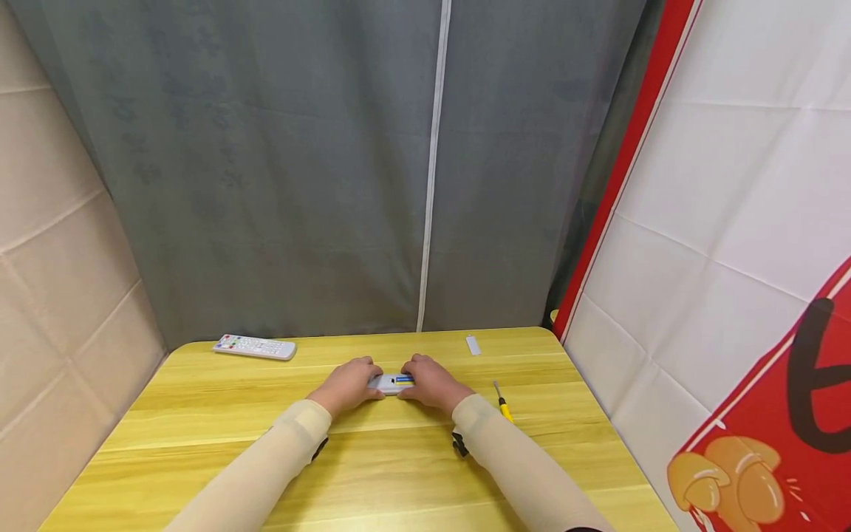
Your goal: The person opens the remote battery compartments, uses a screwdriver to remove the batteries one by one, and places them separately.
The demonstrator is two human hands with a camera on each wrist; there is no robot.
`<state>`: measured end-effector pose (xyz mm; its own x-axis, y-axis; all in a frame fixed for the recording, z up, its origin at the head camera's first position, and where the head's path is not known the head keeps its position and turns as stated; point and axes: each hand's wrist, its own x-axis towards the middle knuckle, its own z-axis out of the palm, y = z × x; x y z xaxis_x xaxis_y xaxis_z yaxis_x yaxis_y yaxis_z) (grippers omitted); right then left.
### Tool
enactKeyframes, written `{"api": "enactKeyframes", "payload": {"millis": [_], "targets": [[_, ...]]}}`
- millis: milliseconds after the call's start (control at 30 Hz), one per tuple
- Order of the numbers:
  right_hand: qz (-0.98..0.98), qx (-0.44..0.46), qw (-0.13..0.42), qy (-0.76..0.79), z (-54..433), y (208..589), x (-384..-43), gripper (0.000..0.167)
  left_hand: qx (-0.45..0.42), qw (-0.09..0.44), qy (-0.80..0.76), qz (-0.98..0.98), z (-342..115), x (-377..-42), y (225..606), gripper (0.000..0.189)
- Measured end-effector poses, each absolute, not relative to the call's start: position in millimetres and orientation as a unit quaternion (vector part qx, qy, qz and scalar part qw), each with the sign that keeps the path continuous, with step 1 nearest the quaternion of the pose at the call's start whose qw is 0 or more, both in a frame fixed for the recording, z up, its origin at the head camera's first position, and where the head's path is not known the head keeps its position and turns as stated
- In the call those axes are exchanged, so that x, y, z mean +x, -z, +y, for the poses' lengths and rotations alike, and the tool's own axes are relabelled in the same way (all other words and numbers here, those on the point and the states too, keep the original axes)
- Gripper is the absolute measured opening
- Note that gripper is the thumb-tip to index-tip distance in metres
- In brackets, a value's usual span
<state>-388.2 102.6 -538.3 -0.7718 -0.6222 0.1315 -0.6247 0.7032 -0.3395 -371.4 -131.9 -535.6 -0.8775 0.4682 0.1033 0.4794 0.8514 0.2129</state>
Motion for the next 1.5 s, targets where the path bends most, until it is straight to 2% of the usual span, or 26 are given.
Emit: {"api": "enactKeyframes", "payload": {"millis": [300,467,600,1133,1500], "targets": [[-0.924,0.331,-0.003,-0.189,101,542,-390,0.042,-0.234,0.023,0.117,-0.965,-133,-373,540,0.038],[-0.930,0.315,-0.003,-0.191,108,541,-389,0.052,-0.221,0.020,0.116,-0.968,-131,-375,543,0.040],[-0.934,0.293,-0.003,-0.207,125,534,-384,0.055,-0.211,0.018,0.123,-0.970,-128,-375,541,0.040],[-0.957,0.162,0.035,-0.238,215,515,-354,0.047,-0.212,0.007,0.144,-0.967,-128,-372,540,0.039],[-0.976,0.073,0.001,-0.207,240,508,-330,0.065,-0.207,0.007,0.140,-0.968,-127,-374,539,0.040]]}}
